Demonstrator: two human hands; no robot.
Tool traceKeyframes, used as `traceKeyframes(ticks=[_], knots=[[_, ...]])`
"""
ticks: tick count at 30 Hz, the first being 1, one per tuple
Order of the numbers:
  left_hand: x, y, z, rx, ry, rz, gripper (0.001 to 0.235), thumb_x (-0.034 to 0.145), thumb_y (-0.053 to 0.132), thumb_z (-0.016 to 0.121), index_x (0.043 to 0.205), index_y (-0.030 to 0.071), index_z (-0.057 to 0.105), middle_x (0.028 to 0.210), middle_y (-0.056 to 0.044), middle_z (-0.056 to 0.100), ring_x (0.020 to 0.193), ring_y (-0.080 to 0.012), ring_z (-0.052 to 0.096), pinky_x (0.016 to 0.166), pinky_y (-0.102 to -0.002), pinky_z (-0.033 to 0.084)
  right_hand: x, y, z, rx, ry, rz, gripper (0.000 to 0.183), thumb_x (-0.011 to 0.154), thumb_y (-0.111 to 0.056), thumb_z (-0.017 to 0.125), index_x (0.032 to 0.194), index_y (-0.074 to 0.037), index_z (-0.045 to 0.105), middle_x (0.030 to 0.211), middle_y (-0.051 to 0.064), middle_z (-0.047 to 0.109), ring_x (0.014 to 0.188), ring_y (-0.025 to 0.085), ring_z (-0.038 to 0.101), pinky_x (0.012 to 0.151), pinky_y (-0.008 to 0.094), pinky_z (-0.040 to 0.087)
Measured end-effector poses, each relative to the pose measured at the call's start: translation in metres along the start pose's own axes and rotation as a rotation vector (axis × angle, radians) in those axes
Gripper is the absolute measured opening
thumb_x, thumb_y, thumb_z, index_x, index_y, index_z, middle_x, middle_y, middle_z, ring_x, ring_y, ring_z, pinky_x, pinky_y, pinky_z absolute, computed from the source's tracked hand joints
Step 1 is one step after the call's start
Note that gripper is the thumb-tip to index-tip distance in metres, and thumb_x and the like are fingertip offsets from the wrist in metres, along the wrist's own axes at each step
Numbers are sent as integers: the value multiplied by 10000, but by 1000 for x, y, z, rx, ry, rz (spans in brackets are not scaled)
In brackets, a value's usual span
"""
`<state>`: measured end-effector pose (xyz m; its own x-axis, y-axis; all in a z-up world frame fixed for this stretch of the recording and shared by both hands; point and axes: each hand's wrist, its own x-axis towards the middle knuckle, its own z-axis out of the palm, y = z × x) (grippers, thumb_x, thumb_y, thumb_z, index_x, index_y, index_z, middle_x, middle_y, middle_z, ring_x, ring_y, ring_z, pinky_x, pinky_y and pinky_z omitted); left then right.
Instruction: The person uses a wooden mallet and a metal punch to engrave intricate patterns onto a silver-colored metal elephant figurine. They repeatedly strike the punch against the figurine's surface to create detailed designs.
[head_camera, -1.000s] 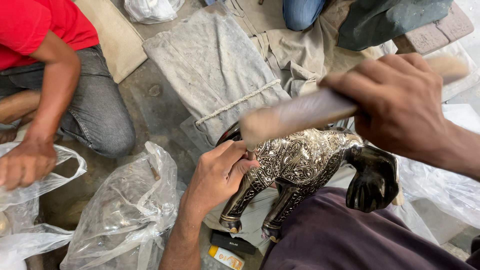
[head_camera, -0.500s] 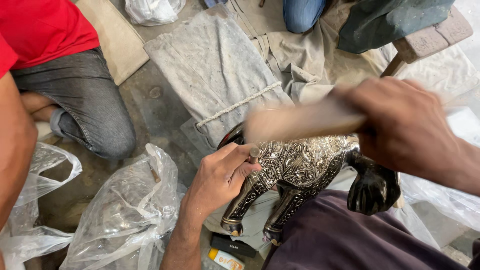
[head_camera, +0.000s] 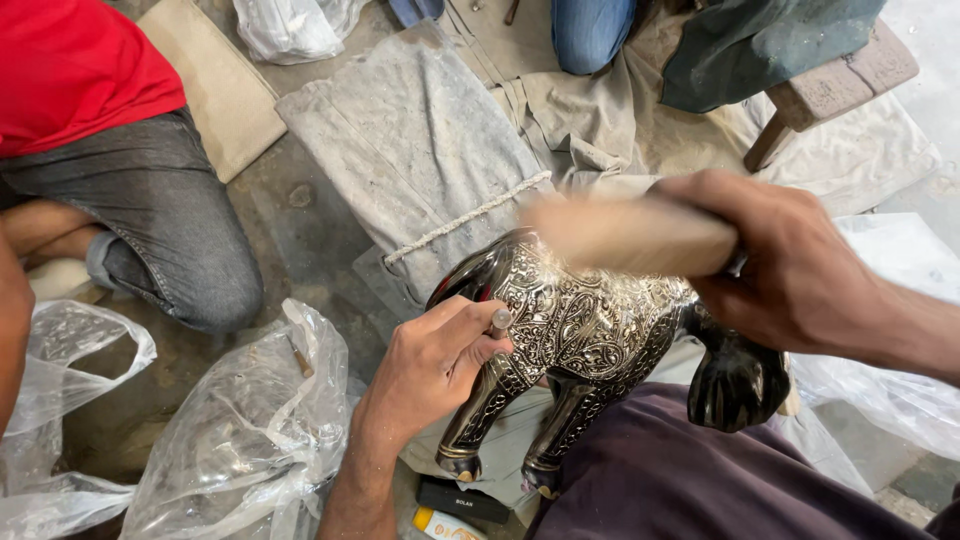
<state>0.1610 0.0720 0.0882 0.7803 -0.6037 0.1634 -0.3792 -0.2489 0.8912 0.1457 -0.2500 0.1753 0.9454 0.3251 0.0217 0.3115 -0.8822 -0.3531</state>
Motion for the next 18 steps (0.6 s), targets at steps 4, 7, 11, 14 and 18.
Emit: traceKeyframes(ticks=[4,7,11,14,18], knots=[[0,-3,-1,31,-7,46,237,928,69,748,1120,113,617,904,-77,661,794,-249,731,641,-375,542,0,2,4,-44,12,-7,513,781,-16,692,1281,-98,611,1041,109,695,848,225,657,717,405,591],[-2,-5,1,-22,-42,0,321,893,-27,683,1177,102,604,918,-52,670,856,-183,805,631,-334,588,-4,3,8,142,18,-8,459,823,-41,672,1271,-97,593,1116,133,660,908,213,668,693,354,592],[-2,-7,0,-30,-62,8,360,871,-78,669,1189,81,612,943,-65,673,866,-181,808,644,-317,595,-11,8,12,-354,23,-70,485,834,-58,720,1310,-117,644,982,109,726,761,241,634,652,443,532],[-3,-7,-1,-7,-29,68,328,843,-64,698,1130,93,663,982,-76,705,844,-191,788,668,-313,591,-16,10,17,-59,108,-44,466,830,-51,675,1290,-54,606,1014,124,701,828,222,658,735,406,577],[-1,-4,1,-21,137,42,224,918,68,779,1110,60,665,987,-80,746,821,-155,785,660,-283,606,-18,18,14,-459,-114,28,502,827,-102,705,1323,-135,633,943,86,731,749,225,682,711,414,588]])
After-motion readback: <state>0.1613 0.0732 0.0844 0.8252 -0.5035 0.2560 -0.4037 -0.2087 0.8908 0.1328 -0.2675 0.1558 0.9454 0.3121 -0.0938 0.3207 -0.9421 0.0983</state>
